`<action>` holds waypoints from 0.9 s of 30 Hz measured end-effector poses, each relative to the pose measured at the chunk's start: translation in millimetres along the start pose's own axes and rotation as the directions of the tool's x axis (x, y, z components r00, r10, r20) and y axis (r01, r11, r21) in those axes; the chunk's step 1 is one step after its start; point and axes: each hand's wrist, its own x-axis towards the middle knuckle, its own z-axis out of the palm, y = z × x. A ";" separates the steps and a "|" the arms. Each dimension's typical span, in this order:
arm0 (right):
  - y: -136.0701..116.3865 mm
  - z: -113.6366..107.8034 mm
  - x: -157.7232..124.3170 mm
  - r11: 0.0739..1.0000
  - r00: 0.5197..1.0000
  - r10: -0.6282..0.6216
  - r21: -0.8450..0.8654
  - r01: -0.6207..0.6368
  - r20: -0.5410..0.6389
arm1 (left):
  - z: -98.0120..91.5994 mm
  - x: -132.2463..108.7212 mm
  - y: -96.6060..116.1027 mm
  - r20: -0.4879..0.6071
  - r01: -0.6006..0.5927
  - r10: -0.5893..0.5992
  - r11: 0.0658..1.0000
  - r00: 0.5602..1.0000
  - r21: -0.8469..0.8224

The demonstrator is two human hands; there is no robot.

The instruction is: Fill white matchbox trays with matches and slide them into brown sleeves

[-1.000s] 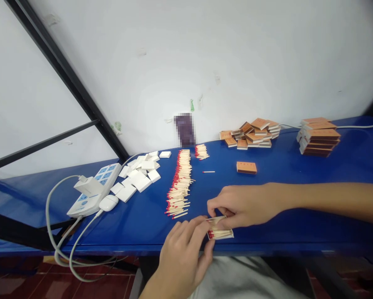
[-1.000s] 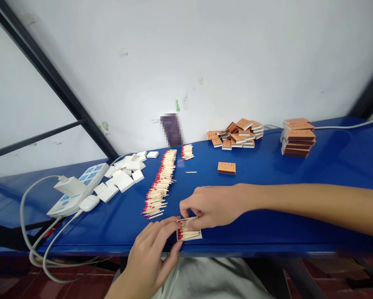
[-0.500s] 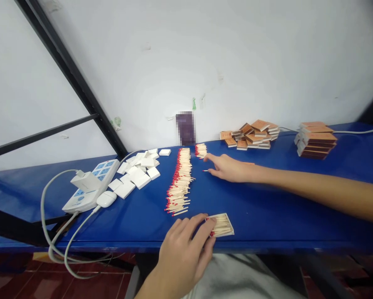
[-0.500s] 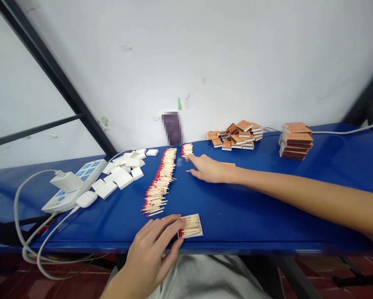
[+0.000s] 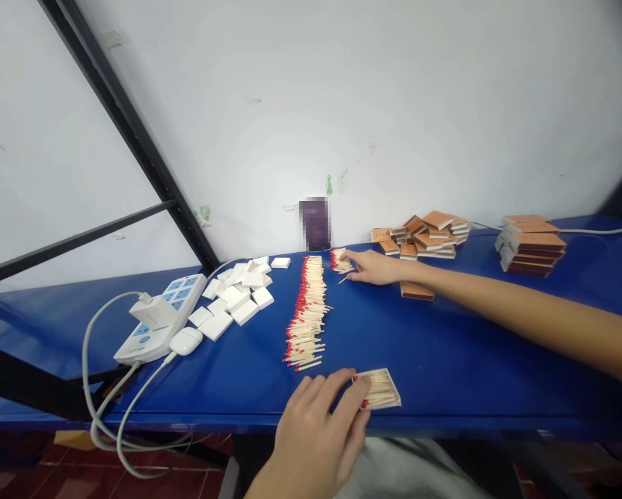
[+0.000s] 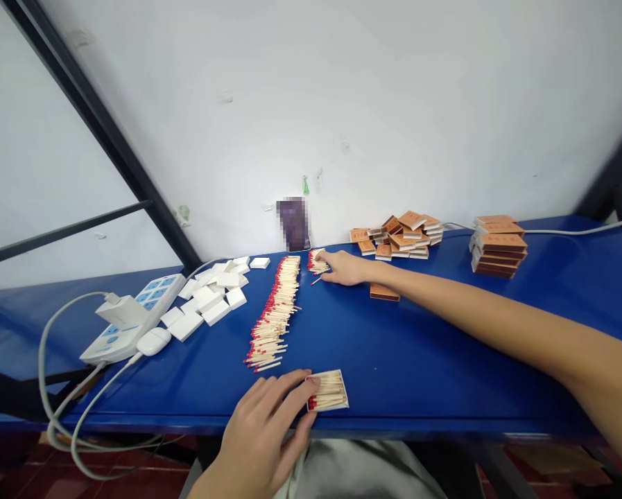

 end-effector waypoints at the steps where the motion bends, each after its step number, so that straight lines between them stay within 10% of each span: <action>1: 0.3 0.7 1.6 1.000 1.000 -0.007 -0.003 0.007 0.005 | 0.1 -0.2 0.0 -0.002 -0.003 0.003 1.000 1.000 0.003; 27: -30.9 -19.5 -19.4 0.993 0.991 0.018 -0.117 -0.003 0.132 | -0.9 2.1 -0.3 -0.054 -0.053 0.057 0.996 0.997 0.078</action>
